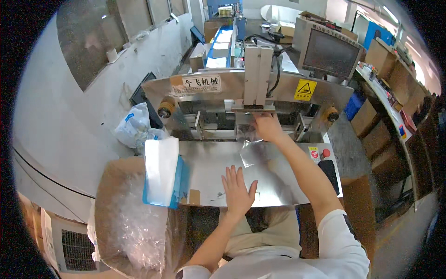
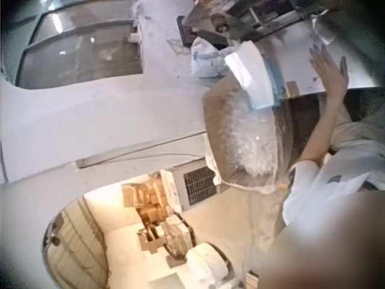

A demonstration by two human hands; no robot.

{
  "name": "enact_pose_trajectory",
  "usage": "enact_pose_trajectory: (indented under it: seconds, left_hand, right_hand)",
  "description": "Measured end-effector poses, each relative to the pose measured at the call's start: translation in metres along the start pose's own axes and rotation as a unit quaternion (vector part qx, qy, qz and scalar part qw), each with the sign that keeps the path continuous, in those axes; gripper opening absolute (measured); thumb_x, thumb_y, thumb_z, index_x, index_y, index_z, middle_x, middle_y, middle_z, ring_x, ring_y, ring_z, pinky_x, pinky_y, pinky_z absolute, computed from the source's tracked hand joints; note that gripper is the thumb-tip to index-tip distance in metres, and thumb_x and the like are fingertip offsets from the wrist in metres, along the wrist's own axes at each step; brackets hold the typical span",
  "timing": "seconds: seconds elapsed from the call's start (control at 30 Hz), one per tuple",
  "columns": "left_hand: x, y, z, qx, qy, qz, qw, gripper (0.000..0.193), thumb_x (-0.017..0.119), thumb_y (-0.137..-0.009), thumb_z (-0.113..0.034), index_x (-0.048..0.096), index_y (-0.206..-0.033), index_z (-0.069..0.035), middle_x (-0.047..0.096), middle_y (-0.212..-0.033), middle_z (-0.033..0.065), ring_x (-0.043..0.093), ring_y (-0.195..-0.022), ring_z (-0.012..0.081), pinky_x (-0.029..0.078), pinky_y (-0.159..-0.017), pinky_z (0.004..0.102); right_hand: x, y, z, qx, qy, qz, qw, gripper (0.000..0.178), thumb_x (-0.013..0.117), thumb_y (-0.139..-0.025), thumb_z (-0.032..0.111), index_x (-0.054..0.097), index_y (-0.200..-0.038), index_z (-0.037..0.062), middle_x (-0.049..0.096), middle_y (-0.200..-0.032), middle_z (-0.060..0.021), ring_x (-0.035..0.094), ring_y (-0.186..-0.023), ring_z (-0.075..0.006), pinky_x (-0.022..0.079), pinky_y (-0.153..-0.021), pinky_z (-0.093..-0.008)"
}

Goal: Packaging stacks of paper into plastic bags using a heat sealer and placing them into a cardboard box.

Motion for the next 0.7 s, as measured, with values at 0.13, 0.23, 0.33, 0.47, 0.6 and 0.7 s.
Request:
enact_pose_trajectory:
  seconds: [0.13,0.23,0.33,0.47,0.6,0.7]
  left_hand:
    - [0.001,-0.001,0.01,-0.029,0.008,0.026,0.999,0.07,0.064,-0.094,-0.037,0.039,-0.14,0.009,0.037,-0.146,0.0341,0.029,-0.14,0.0517,0.02,-0.115,0.0636]
    - [-0.003,-0.003,0.007,-0.027,0.036,0.008,0.999,0.071,0.065,-0.093,-0.036,0.037,-0.14,0.01,0.036,-0.147,0.0343,0.028,-0.141,0.0518,0.019,-0.116,0.0623]
    - [-0.003,-0.006,0.013,-0.059,0.074,0.011,0.995,0.072,0.065,-0.093,-0.034,0.036,-0.141,0.011,0.035,-0.149,0.0342,0.025,-0.143,0.0514,0.018,-0.117,0.0601]
    - [-0.005,0.0,0.025,-0.077,0.131,-0.043,0.988,0.071,0.063,-0.094,-0.029,0.032,-0.143,0.012,0.031,-0.151,0.0334,0.023,-0.145,0.0501,0.016,-0.119,0.0578]
    - [-0.006,0.003,0.035,-0.086,0.162,-0.066,0.981,0.07,0.061,-0.094,-0.024,0.028,-0.146,0.012,0.031,-0.152,0.0324,0.023,-0.145,0.0494,0.016,-0.12,0.0566]
    - [-0.005,0.003,0.035,-0.088,0.167,-0.05,0.981,0.07,0.061,-0.094,-0.022,0.027,-0.146,0.012,0.032,-0.151,0.0324,0.023,-0.145,0.0497,0.016,-0.119,0.0565]
  right_hand:
    - [-0.013,-0.007,0.011,-0.007,0.0,0.013,1.0,0.036,0.057,-0.093,0.028,0.06,-0.117,0.0021,0.068,-0.11,-0.0226,0.061,-0.113,-0.0407,0.041,-0.098,-0.0573]
    - [0.004,-0.009,0.0,0.004,-0.017,0.081,0.997,0.033,0.056,-0.093,0.03,0.061,-0.114,0.0038,0.069,-0.109,-0.0211,0.062,-0.111,-0.0404,0.041,-0.097,-0.0554]
    - [0.009,-0.014,-0.008,-0.003,-0.011,0.028,1.0,0.031,0.055,-0.094,0.03,0.061,-0.111,0.0042,0.069,-0.109,-0.0207,0.063,-0.11,-0.0403,0.041,-0.098,-0.0548]
    - [0.01,-0.015,-0.011,-0.011,-0.021,0.027,0.999,0.032,0.054,-0.096,0.03,0.06,-0.111,0.003,0.069,-0.109,-0.0211,0.061,-0.112,-0.0412,0.039,-0.1,-0.0553]
    - [0.002,-0.002,-0.005,0.014,-0.054,0.073,0.996,0.033,0.053,-0.097,0.026,0.057,-0.119,0.0011,0.064,-0.119,-0.0242,0.054,-0.123,-0.0419,0.035,-0.108,-0.0557]
    - [-0.036,0.052,0.001,0.011,-0.159,-0.088,0.983,0.041,0.053,-0.098,0.017,0.05,-0.135,0.0006,0.057,-0.131,-0.0251,0.048,-0.129,-0.043,0.031,-0.113,-0.0524]
Point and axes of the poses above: each hand's wrist, its own y-axis away from the middle knuckle, its own x-axis out of the palm, z = x × y, the point moved 9 cm from there along -y, towards the middle knuckle
